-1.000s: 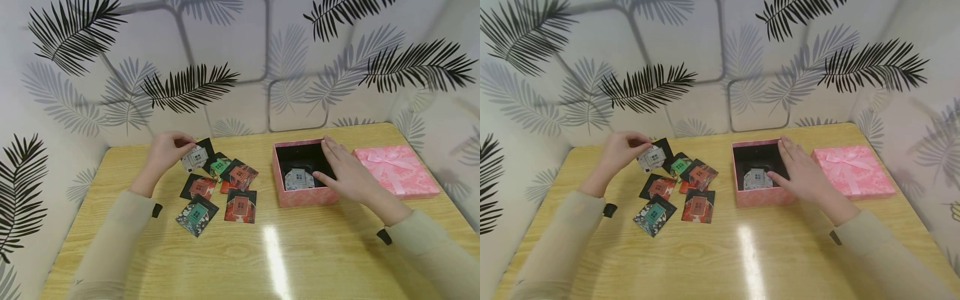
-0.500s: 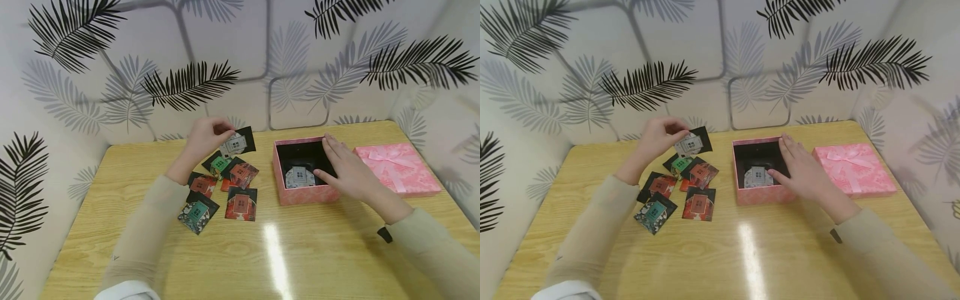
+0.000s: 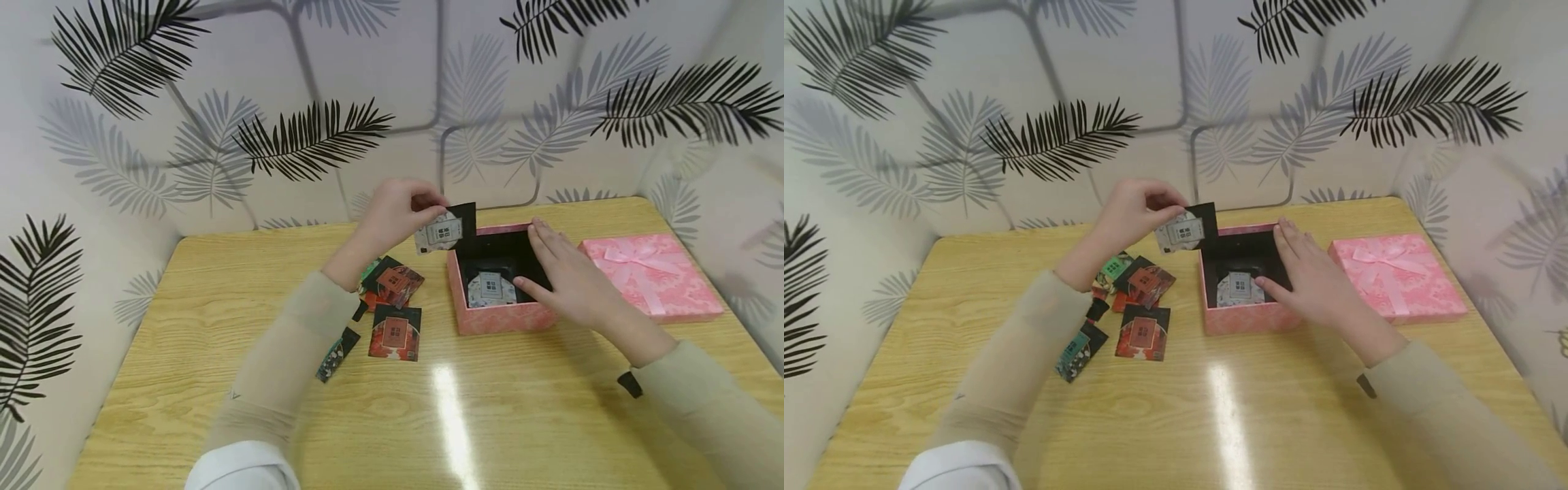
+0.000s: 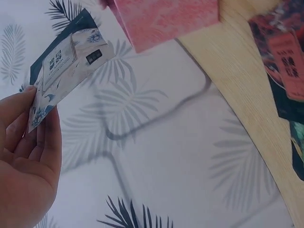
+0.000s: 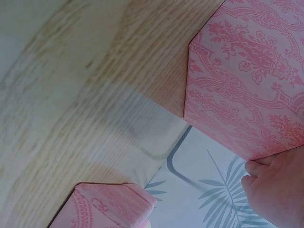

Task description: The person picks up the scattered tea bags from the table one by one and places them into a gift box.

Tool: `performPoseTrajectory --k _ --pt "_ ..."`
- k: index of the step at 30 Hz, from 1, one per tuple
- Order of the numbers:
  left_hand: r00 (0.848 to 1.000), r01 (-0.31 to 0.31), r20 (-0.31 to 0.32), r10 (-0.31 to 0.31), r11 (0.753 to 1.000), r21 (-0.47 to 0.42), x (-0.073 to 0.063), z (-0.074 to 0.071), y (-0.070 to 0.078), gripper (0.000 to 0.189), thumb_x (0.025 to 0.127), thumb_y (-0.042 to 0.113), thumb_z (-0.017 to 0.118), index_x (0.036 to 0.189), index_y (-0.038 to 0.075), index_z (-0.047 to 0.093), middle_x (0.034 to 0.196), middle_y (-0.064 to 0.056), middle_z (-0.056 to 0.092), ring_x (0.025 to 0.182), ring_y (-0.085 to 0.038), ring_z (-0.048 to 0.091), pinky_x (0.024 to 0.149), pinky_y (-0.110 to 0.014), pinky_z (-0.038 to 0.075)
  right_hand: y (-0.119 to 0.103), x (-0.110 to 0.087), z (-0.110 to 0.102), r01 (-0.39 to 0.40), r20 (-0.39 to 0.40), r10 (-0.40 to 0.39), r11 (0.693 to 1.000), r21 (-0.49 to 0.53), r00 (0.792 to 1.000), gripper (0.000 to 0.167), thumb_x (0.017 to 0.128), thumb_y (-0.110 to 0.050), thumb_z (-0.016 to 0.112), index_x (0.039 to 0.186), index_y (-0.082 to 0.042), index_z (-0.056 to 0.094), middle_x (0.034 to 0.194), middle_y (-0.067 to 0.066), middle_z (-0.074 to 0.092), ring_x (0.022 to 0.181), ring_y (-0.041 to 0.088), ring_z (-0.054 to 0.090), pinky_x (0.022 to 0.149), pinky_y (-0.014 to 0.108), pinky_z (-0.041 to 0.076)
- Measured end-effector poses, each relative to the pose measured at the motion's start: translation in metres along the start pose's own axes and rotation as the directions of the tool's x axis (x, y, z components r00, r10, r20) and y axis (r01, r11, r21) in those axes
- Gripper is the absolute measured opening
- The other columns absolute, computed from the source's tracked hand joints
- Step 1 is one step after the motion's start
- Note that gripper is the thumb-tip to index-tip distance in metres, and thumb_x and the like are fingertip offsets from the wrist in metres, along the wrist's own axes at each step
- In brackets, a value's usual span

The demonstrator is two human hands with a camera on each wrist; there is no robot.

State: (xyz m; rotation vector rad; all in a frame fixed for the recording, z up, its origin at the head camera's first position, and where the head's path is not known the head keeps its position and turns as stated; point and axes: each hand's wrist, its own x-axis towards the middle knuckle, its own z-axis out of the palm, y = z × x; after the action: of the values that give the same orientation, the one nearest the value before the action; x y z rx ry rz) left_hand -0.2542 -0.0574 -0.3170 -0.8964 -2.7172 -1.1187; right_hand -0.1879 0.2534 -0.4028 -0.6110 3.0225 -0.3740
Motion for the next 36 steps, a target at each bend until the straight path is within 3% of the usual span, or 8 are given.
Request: performPoseTrajectory --k 7,14,19,24,26,29,32,36 --pt "0.997 -0.057 0.046 0.058 0.998 -0.008 0.01 0.017 0.02 0.013 0.102 0.013 0.074 0.111 0.008 0.082 0.109 -0.008 0.081 0.095 -0.018 0.076 0.086 -0.024 0.06 0.001 -0.001 0.0 0.002 -0.021 -0.002 1.0 0.003 1.0 0.095 0.106 -0.052 0.059 0.168 0.004 0.013 0.177 0.024 0.013 0.164 0.043 0.017 0.129 0.068 0.022" --pt "0.988 -0.125 0.092 0.122 0.992 0.026 0.017 0.037 0.028 0.014 0.102 0.015 0.074 0.111 0.008 0.082 0.11 -0.007 0.081 0.096 -0.015 0.077 0.086 -0.019 0.059 0.001 -0.001 -0.001 0.001 -0.021 0.0 1.0 0.009 1.0 0.093 0.106 -0.051 0.059 0.168 0.003 0.015 0.178 0.023 0.013 0.165 0.042 0.017 0.13 0.067 0.022" --pt "0.984 -0.126 0.134 0.118 0.991 0.052 0.02 0.051 0.032 0.017 0.104 0.017 0.072 0.113 0.008 0.081 0.112 -0.006 0.08 0.1 -0.014 0.076 0.09 -0.02 0.058 0.002 0.0 0.0 0.012 -0.025 -0.011 1.0 0.007 1.0 0.093 0.106 -0.05 0.06 0.168 0.004 0.016 0.177 0.023 0.014 0.164 0.042 0.018 0.129 0.068 0.023" --pt "0.982 -0.116 0.156 0.105 0.991 0.062 0.024 0.059 0.036 0.017 0.104 0.018 0.072 0.114 0.009 0.081 0.113 -0.004 0.081 0.103 -0.013 0.076 0.092 -0.019 0.057 0.003 0.001 0.002 0.025 -0.044 -0.024 1.0 0.01 0.999 0.087 0.106 -0.049 0.061 0.164 0.008 0.029 0.176 0.026 0.017 0.162 0.046 0.021 0.127 0.071 0.026" --pt "0.981 -0.121 0.164 0.108 0.99 0.071 0.026 0.061 0.039 0.016 0.104 0.018 0.072 0.114 0.01 0.081 0.113 -0.003 0.081 0.103 -0.012 0.076 0.093 -0.017 0.057 0.003 0.001 0.003 0.038 -0.065 -0.037 0.999 0.015 0.997 0.079 0.105 -0.047 0.063 0.156 0.009 0.041 0.175 0.027 0.02 0.16 0.049 0.025 0.124 0.073 0.029" --pt "0.975 -0.137 0.186 0.123 0.988 0.064 0.027 0.063 0.041 0.016 0.104 0.018 0.071 0.114 0.01 0.081 0.113 -0.004 0.081 0.103 -0.011 0.076 0.092 -0.016 0.057 0.004 0.002 0.003 0.049 -0.089 -0.048 0.999 0.014 0.995 0.064 0.104 -0.046 0.064 0.134 0.01 0.057 0.173 0.03 0.023 0.155 0.054 0.031 0.119 0.077 0.033" --pt "0.968 -0.146 0.211 0.135 0.989 0.036 0.028 0.068 0.04 0.015 0.105 0.016 0.071 0.114 0.008 0.08 0.112 -0.005 0.081 0.102 -0.013 0.076 0.091 -0.016 0.057 0.003 0.001 0.003 0.045 -0.085 -0.043 0.999 0.015 0.995 0.054 0.104 -0.046 0.065 0.112 0.008 0.061 0.173 0.029 0.022 0.154 0.055 0.032 0.119 0.077 0.032" --pt "0.965 -0.126 0.233 0.123 0.992 -0.002 0.028 0.079 0.031 0.014 0.104 0.015 0.071 0.111 0.008 0.08 0.109 -0.006 0.081 0.1 -0.013 0.076 0.089 -0.016 0.057 0.004 0.001 0.002 0.027 -0.061 -0.026 1.0 0.014 0.998 0.074 0.105 -0.049 0.063 0.145 0.013 0.051 0.176 0.026 0.017 0.161 0.048 0.024 0.123 0.074 0.028"
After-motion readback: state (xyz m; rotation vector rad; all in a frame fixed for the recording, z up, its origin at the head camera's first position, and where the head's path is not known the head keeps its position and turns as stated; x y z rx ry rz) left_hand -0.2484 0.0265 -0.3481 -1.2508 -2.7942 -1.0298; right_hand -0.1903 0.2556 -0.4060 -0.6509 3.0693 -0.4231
